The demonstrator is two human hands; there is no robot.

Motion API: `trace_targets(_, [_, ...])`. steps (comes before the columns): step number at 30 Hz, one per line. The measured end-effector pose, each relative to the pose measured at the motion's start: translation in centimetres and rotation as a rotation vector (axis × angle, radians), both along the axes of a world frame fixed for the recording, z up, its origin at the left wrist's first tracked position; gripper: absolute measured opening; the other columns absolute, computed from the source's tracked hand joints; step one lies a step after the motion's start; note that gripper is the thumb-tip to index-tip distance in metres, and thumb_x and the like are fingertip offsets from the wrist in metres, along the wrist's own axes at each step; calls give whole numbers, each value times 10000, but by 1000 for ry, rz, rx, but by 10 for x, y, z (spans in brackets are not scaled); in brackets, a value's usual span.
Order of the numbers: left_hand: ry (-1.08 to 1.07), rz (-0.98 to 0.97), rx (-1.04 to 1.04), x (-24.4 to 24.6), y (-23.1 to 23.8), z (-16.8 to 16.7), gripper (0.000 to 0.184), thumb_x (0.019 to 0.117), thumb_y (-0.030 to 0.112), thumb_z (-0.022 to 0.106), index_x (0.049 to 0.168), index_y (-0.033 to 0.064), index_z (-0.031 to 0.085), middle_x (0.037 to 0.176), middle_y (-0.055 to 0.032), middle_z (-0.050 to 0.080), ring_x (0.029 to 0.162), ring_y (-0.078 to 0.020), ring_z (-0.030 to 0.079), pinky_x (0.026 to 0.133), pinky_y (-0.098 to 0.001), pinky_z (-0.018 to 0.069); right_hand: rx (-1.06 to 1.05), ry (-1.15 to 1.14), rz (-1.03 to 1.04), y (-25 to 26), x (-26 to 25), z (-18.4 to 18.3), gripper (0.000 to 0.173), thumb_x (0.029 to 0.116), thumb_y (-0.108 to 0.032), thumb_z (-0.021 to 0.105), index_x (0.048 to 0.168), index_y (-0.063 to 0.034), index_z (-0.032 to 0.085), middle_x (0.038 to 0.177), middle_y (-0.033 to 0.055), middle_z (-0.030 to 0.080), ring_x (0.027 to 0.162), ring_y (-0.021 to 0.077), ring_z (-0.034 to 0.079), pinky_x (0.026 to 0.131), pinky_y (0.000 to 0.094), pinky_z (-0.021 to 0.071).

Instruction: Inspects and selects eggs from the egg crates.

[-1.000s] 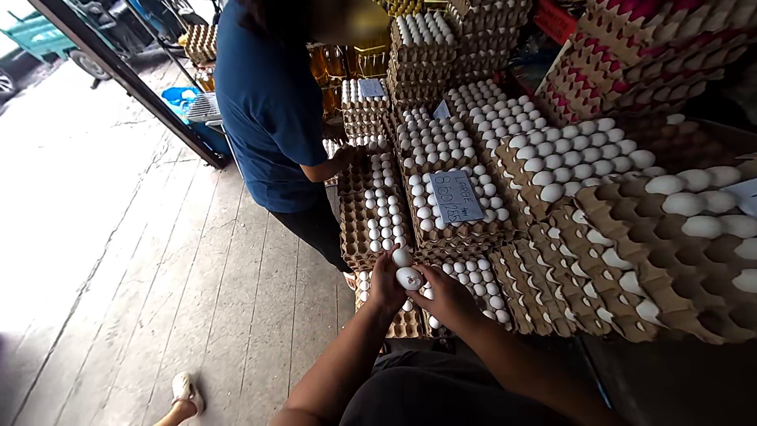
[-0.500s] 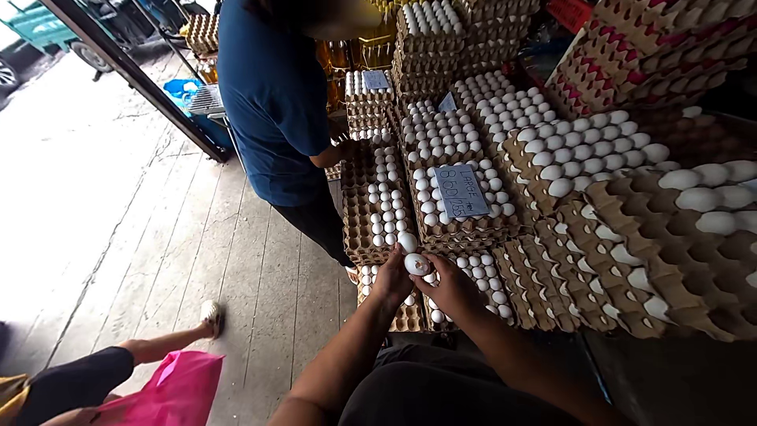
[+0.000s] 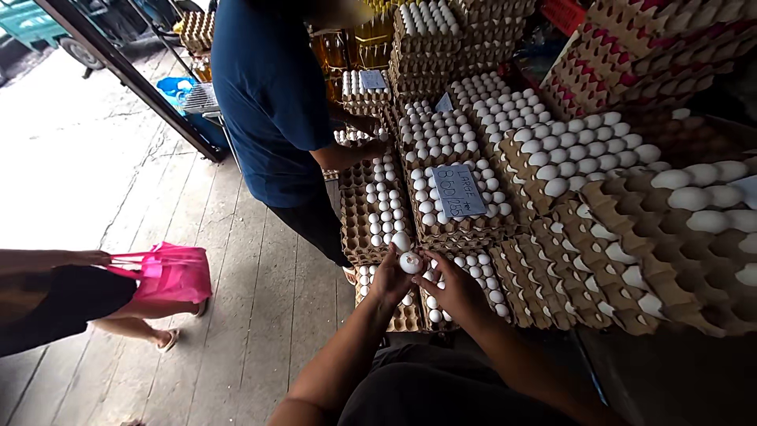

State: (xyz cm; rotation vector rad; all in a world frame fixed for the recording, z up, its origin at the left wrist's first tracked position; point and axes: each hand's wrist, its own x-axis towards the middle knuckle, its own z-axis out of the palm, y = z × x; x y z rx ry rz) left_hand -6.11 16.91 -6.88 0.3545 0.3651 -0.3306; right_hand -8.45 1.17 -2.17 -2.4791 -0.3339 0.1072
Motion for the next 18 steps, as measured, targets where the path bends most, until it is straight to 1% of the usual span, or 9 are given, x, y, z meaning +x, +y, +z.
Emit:
trace_targets(2, [10,6,19,2,5,0,509,1115,462,236,1291,46,473,1061,-173,651,882,-267,691,800,-395,597,-1,28,-15,-5,-1,0,658,987,-512,650,1454,-56,563,923,114,692,788,265,664,756,447,573])
trace_targets(4, [26,9,57,7,10,1,528,1113,469,240,1327,40,460,1092,-201,649,892,-292,695,782,-415,602,-4,57,-18,-9,1,0,618,1010,-487,627,1450,-58,567,892,115,684,768,268,655,749,446,567])
trace_targets(7, [23,6,90,13,17,0,529,1111,475,246,1369,55,441,1143,-217,637,922,-314,691,786,-435,598,-5,64,-20,-14,-1,-5,589,1026,-481,601,1444,-66,582,900,120,683,771,264,656,751,444,567])
trace_targets(9, [-2,4,91,16,21,-1,526,1110,478,245,1377,70,443,1151,-212,638,923,-308,692,780,-429,601,-15,85,-14,-16,-3,-8,570,1035,-481,586,1438,-79,590,913,113,685,789,258,660,767,437,570])
trace_targets(12, [-29,11,72,19,26,0,512,1114,465,231,1373,79,445,1157,-207,642,943,-308,694,787,-430,600,-34,141,-1,-19,-4,-7,545,1048,-462,571,1440,-84,588,935,116,692,816,262,671,790,444,570])
trace_targets(15, [-38,21,53,19,30,2,511,1114,464,228,1366,76,445,1159,-214,644,929,-313,701,767,-432,604,-37,152,1,-22,-6,-8,528,1054,-456,559,1428,-86,600,945,121,700,826,265,677,800,445,570])
trace_targets(18, [-42,25,32,17,32,3,501,1118,449,228,1368,73,445,1176,-217,637,953,-322,698,801,-446,603,-47,174,4,-22,-7,-10,508,1059,-449,553,1427,-102,604,960,117,707,841,266,683,815,444,570])
